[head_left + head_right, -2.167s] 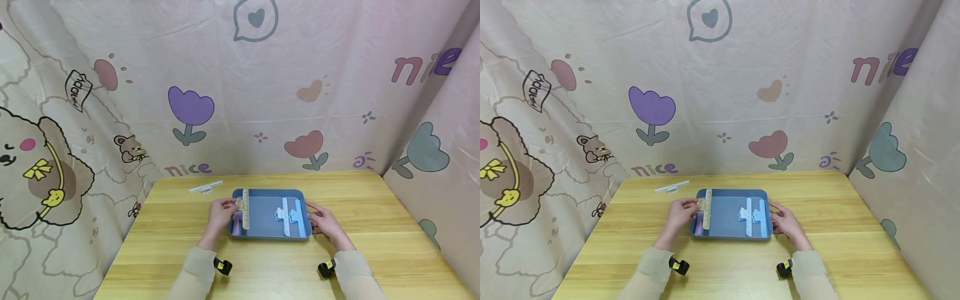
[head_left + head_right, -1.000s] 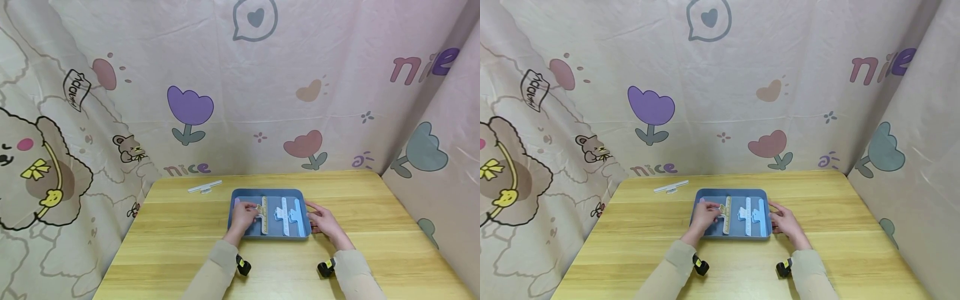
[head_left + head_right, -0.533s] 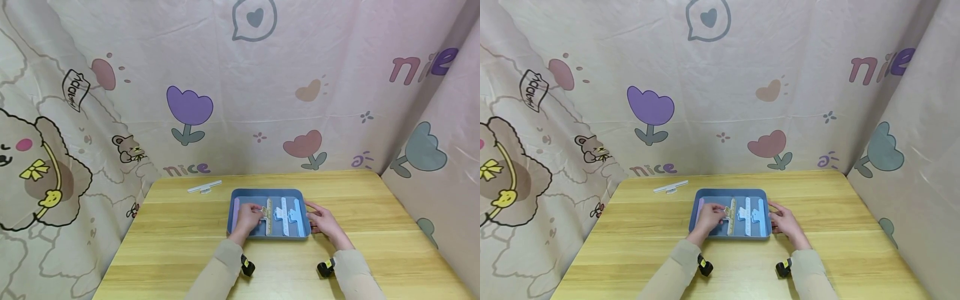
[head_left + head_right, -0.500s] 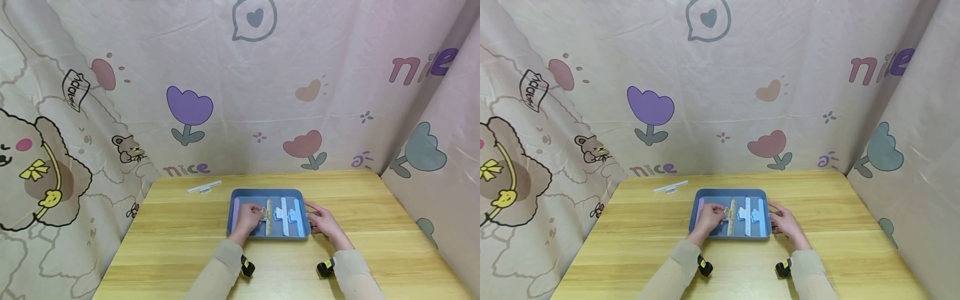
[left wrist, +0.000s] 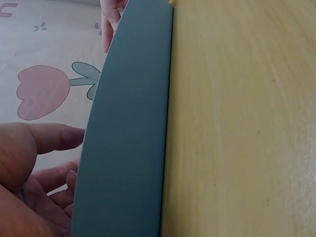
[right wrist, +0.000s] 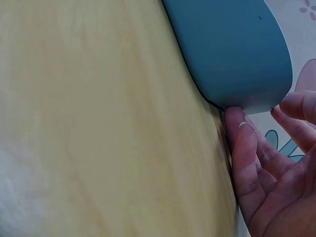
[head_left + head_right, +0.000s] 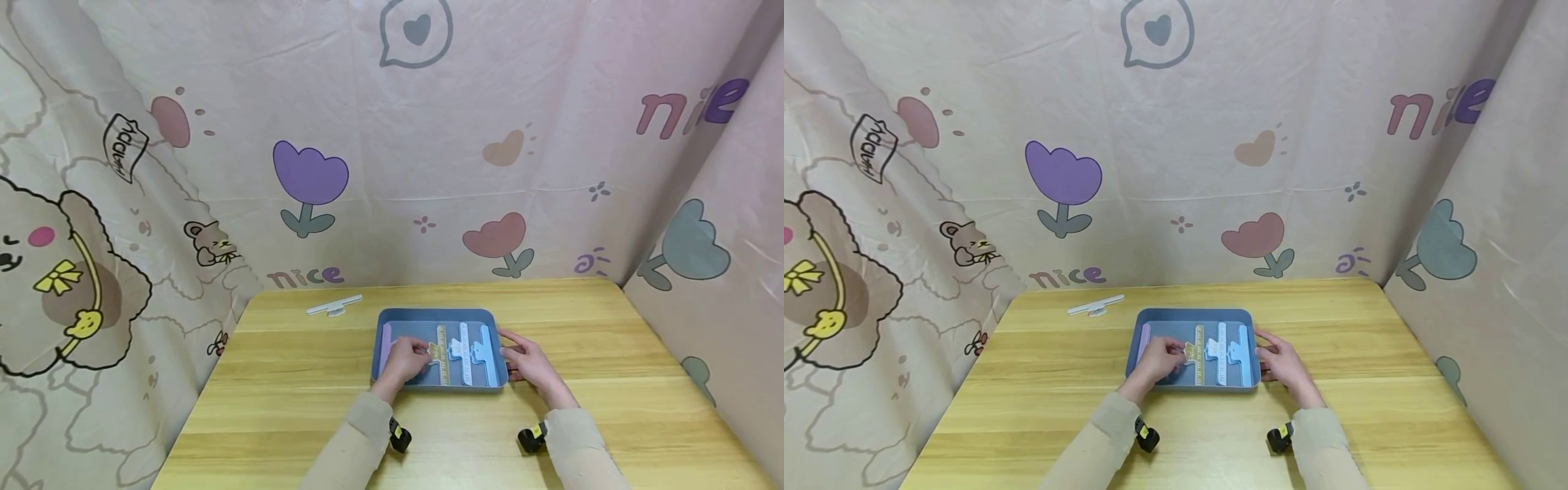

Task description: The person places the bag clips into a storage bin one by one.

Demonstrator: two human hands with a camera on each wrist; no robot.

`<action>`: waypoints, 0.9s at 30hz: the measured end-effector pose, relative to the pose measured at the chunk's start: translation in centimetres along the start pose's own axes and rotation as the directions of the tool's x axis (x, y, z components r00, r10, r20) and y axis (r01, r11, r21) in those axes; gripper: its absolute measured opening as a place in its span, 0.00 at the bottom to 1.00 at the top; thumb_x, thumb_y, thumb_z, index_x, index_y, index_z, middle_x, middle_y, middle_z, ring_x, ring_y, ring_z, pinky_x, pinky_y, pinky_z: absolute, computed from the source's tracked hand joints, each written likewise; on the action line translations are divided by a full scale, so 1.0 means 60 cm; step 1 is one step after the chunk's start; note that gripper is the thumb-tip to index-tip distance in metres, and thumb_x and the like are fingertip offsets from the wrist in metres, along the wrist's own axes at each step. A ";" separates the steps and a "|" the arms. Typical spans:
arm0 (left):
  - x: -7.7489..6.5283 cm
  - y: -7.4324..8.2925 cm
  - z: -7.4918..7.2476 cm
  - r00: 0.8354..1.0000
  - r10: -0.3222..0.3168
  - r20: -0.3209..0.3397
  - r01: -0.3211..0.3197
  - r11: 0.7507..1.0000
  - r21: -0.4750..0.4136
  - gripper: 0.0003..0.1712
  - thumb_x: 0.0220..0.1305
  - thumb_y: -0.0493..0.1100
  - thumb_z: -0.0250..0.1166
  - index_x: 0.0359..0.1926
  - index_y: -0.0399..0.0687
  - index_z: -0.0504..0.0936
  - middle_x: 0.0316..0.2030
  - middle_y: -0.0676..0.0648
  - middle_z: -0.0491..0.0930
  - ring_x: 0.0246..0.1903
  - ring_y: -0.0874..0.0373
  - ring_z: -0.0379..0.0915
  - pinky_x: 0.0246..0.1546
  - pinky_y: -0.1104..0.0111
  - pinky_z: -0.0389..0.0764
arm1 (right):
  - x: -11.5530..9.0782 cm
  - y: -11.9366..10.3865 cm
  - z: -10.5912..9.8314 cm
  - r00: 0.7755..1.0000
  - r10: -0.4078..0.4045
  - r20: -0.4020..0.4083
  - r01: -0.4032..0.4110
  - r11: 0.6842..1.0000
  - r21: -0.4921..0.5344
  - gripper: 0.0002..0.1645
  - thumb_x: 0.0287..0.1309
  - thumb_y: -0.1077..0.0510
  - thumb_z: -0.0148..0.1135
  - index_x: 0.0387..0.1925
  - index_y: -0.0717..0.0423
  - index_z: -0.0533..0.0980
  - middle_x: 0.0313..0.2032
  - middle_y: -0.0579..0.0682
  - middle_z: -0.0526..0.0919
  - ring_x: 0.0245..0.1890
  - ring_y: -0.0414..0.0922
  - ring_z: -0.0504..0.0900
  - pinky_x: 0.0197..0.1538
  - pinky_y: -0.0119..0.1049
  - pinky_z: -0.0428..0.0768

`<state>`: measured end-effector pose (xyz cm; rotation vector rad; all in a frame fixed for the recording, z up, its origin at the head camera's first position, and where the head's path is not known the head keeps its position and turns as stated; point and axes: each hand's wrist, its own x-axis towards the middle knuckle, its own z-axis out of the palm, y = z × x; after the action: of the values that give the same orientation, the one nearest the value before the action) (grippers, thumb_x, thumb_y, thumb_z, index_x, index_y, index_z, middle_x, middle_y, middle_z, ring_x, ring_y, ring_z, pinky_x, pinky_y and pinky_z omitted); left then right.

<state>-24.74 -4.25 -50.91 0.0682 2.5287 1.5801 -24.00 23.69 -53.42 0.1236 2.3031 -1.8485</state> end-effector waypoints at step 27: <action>-0.006 -0.002 -0.133 0.974 -0.016 -0.226 -0.043 0.966 -0.254 0.19 0.66 0.34 0.63 0.57 0.34 0.76 0.32 0.40 0.79 0.21 0.57 0.73 0.26 0.67 0.77 | 0.002 0.002 -0.001 1.000 -0.003 -0.002 0.003 1.000 -0.020 0.32 0.70 0.61 0.53 0.73 0.54 0.62 0.55 0.69 0.76 0.33 0.51 0.84 0.31 0.46 0.83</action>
<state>-25.63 -11.42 -47.55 -0.1341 2.4565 2.0125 -24.08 23.77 -53.53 0.1192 2.3234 -1.8278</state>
